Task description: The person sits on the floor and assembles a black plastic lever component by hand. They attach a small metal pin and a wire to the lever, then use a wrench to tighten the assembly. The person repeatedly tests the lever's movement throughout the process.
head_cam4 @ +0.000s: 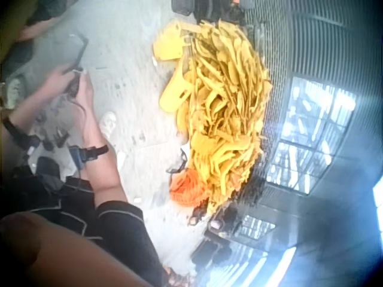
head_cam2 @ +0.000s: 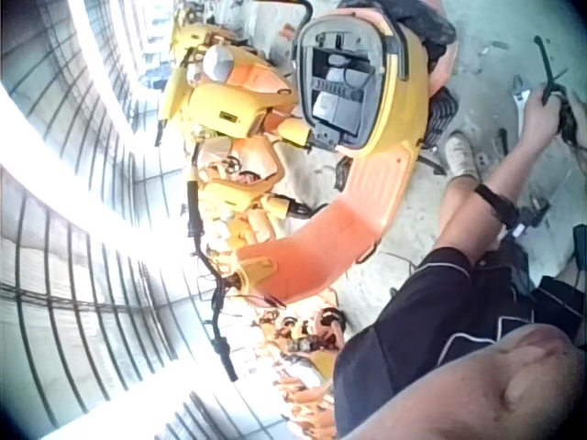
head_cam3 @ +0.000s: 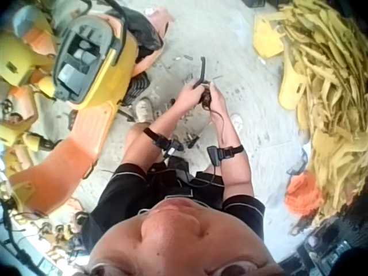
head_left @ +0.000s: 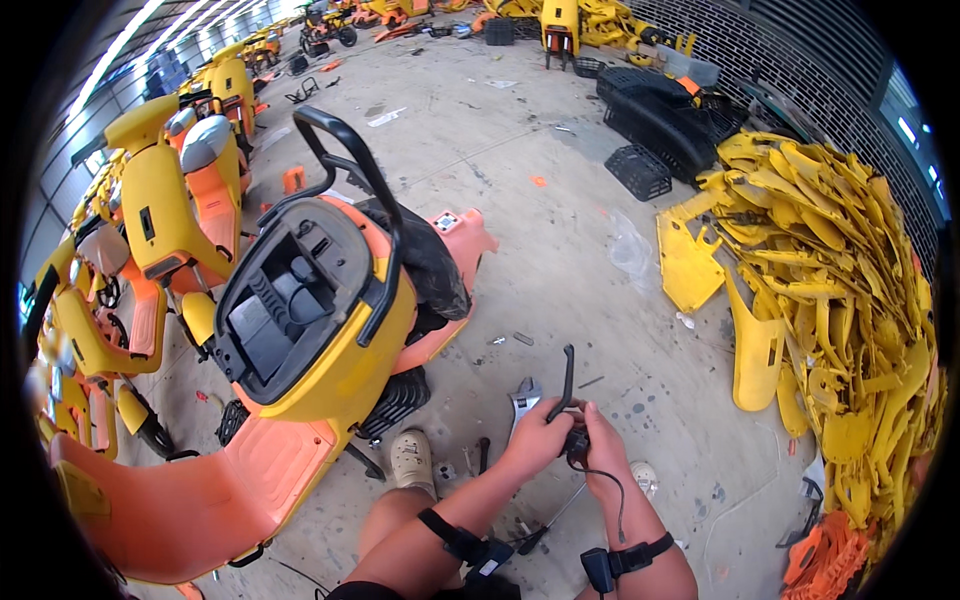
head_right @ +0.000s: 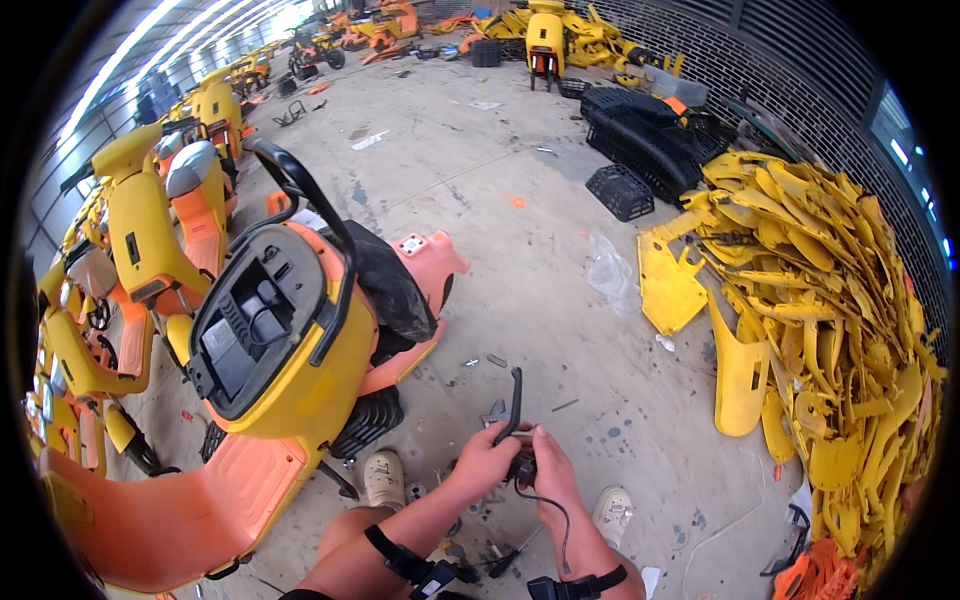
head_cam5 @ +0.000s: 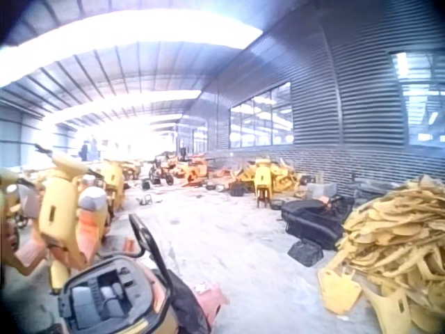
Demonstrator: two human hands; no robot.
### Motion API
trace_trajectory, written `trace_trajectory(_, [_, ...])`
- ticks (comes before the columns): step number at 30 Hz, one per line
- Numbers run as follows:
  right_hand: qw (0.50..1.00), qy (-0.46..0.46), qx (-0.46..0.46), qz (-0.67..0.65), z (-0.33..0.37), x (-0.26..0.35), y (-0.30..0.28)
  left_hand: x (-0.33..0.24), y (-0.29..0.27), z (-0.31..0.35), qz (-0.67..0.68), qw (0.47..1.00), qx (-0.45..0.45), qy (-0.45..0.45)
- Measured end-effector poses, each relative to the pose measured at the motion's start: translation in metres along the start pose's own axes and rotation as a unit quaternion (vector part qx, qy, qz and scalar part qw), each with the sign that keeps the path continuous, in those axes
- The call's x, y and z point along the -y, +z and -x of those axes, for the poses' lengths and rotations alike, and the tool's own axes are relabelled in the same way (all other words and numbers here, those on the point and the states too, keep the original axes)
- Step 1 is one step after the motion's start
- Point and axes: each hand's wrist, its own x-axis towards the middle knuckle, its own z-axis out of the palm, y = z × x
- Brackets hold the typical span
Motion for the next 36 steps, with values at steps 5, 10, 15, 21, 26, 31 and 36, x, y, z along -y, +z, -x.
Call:
trace_trajectory(5, [0.999,-0.002,-0.013,0.032,0.005,-0.010,0.001,0.000,-0.005,0.007,-0.081,0.997,-0.014,-0.008])
trace_trajectory(10, [0.997,-0.012,-0.002,0.081,0.010,-0.010,0.000,0.004,-0.006,0.012,-0.125,0.992,-0.019,-0.003])
trace_trajectory(15, [0.994,-0.011,-0.018,0.111,0.019,-0.010,0.003,0.011,-0.008,0.016,-0.106,0.994,0.001,-0.030])
trace_trajectory(21, [0.992,-0.028,-0.048,0.115,0.025,-0.016,0.013,0.018,-0.015,0.025,-0.003,0.999,0.028,-0.035])
trace_trajectory(26, [0.964,-0.130,-0.045,0.226,0.027,-0.020,0.010,0.018,-0.018,0.030,-0.025,0.999,-0.023,-0.009])
trace_trajectory(31, [0.965,-0.114,-0.016,0.237,0.040,-0.016,0.003,0.009,-0.014,0.034,-0.083,0.991,-0.099,-0.019])
trace_trajectory(36, [0.983,-0.103,0.007,0.153,0.037,-0.024,-0.009,0.014,-0.004,0.045,-0.006,0.999,-0.034,0.031])
